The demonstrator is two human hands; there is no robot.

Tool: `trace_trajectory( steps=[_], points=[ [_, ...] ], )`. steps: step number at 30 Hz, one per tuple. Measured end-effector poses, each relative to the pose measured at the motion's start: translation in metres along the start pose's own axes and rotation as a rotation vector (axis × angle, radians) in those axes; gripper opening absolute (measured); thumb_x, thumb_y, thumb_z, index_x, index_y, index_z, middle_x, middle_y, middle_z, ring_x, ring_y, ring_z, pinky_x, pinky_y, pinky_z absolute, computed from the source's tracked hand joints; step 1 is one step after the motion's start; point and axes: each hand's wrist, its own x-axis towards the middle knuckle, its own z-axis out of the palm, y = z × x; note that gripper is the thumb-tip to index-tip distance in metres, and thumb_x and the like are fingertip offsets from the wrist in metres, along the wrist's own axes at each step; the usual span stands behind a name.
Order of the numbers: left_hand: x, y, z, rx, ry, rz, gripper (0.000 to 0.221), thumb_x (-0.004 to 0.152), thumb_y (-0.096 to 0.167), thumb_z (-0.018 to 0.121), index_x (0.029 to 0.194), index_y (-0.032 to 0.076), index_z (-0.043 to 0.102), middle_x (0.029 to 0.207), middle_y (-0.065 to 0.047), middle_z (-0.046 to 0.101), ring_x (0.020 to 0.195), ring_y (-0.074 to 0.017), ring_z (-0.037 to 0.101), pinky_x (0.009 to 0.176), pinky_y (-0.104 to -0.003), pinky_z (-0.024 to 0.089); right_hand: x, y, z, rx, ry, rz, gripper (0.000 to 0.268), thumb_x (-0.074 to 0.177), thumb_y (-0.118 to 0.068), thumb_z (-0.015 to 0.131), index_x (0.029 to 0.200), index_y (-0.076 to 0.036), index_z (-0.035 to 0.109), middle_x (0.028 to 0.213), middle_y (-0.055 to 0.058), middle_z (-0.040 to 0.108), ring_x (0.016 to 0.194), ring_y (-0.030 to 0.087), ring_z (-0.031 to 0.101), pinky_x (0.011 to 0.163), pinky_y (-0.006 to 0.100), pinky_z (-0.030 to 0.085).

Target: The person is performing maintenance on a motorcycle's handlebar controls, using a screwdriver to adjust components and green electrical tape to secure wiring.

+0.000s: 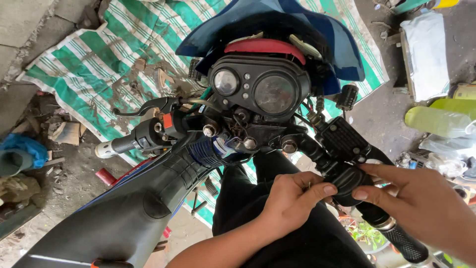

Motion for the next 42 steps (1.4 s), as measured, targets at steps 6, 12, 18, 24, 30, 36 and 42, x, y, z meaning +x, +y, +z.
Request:
trace_trajectory(
  steps=[6, 12, 18, 24, 30, 36, 42],
  points=[
    [0.005, -0.016, 0.007, -0.118, 0.008, 0.061, 0.031, 0.103, 0.044, 0.076, 0.09, 0.016, 0.079, 0.077, 0.003, 0.073, 0.07, -0.0091, 0.063, 0.068, -0.029, 0.048, -0.008, -0.005, -0.003, -0.196, 0.023, -0.041, 0.053, 0.086, -0.076, 0.068, 0.137, -0.065, 0.072, 0.078, -0.01, 0.096, 0.089, 0.011, 0.09, 0.084, 0.027, 0.059],
    [0.006, -0.006, 0.01, -0.057, 0.095, 0.071, 0.039, 0.098, 0.048, 0.079, 0.077, 0.016, 0.075, 0.069, 0.005, 0.069, 0.069, -0.0063, 0.057, 0.069, -0.029, 0.046, 0.006, 0.005, -0.001, 0.144, 0.002, -0.053, 0.054, 0.089, -0.053, 0.082, 0.14, -0.039, 0.09, 0.074, 0.009, 0.09, 0.072, 0.021, 0.061, 0.076, 0.032, 0.047],
    [0.009, -0.021, 0.009, -0.145, 0.035, 0.111, 0.031, 0.101, 0.044, 0.078, 0.088, 0.016, 0.078, 0.082, 0.001, 0.08, 0.074, -0.0068, 0.067, 0.07, -0.026, 0.05, -0.01, -0.001, 0.001, -0.105, 0.059, -0.174, 0.033, 0.091, -0.068, 0.073, 0.111, -0.05, 0.092, 0.05, 0.0, 0.076, 0.051, 0.015, 0.069, 0.064, 0.028, 0.046],
    [-0.006, 0.003, 0.01, -0.08, 0.104, 0.078, 0.03, 0.099, 0.041, 0.081, 0.083, 0.015, 0.08, 0.07, 0.005, 0.068, 0.066, -0.0071, 0.055, 0.064, -0.029, 0.041, -0.007, 0.013, 0.008, 0.016, 0.101, -0.271, 0.074, 0.081, -0.067, 0.077, 0.147, -0.036, 0.067, 0.131, -0.015, 0.089, 0.083, 0.021, 0.095, 0.086, 0.038, 0.065],
    [-0.037, 0.033, 0.027, 0.224, 0.16, 0.348, 0.034, 0.088, 0.046, 0.086, 0.089, 0.013, 0.08, 0.077, 0.0, 0.071, 0.066, -0.0125, 0.062, 0.064, -0.033, 0.049, -0.02, 0.069, 0.024, 0.392, 0.273, -0.403, 0.076, 0.069, -0.021, 0.098, 0.142, -0.031, 0.084, 0.126, -0.008, 0.087, 0.096, 0.018, 0.088, 0.078, 0.043, 0.065],
    [-0.064, 0.042, 0.022, 0.61, 0.368, 1.004, 0.029, 0.104, 0.043, 0.079, 0.118, 0.017, 0.078, 0.105, -0.006, 0.077, 0.09, -0.0235, 0.081, 0.08, -0.039, 0.067, -0.022, 0.083, 0.063, 0.647, 0.586, -1.01, 0.054, 0.07, -0.008, 0.091, 0.122, 0.0, 0.077, 0.135, 0.017, 0.083, 0.129, 0.026, 0.082, 0.113, 0.037, 0.069],
    [-0.084, 0.056, 0.016, 0.723, 0.4, 1.159, 0.027, 0.115, 0.038, 0.066, 0.124, 0.014, 0.075, 0.106, -0.01, 0.073, 0.079, -0.0287, 0.073, 0.072, -0.041, 0.059, -0.032, 0.075, 0.077, 0.678, 0.759, -1.173, 0.05, 0.074, -0.011, 0.089, 0.12, 0.001, 0.074, 0.132, 0.025, 0.08, 0.128, 0.034, 0.083, 0.112, 0.044, 0.072]
  ],
)
